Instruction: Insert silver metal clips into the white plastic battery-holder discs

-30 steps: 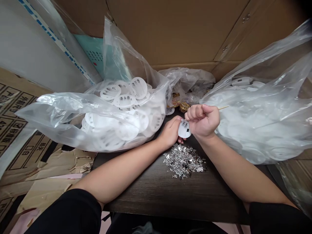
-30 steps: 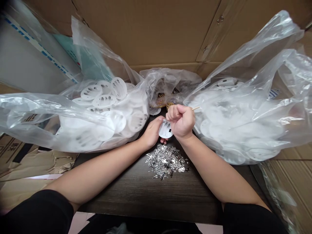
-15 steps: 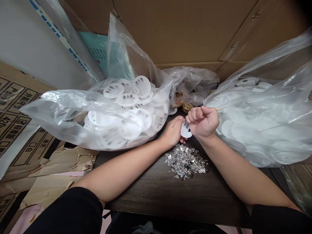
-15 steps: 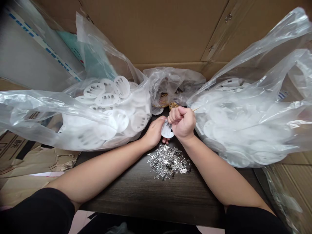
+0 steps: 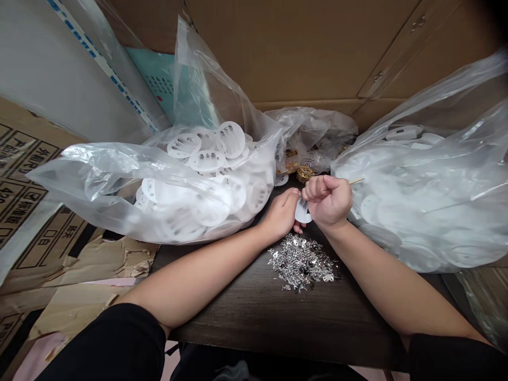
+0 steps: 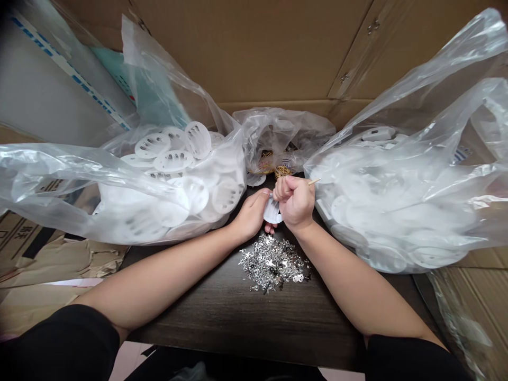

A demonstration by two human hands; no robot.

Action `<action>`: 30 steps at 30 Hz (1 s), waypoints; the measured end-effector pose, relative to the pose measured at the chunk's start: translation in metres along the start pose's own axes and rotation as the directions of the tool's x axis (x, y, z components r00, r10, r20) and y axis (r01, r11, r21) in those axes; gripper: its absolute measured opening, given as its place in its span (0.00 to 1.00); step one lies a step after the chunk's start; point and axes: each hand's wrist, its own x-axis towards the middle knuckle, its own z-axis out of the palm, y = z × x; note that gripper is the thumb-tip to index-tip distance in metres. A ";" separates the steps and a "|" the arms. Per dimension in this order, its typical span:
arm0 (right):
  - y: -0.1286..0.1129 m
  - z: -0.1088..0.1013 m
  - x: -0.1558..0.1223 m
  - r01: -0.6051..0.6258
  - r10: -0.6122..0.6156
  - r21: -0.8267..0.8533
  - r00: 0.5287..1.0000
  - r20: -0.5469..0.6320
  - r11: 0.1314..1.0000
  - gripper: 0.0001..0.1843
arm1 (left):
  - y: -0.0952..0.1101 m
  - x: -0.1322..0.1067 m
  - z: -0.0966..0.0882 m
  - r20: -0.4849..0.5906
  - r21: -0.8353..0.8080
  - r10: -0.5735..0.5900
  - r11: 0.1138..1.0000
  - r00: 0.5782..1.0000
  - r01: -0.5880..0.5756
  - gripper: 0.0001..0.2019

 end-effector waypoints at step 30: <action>0.002 -0.022 0.023 -0.269 0.245 0.184 0.959 0.142 0.946 0.27 | 0.000 0.000 0.005 -0.092 0.082 -0.056 0.995 0.994 0.064 0.18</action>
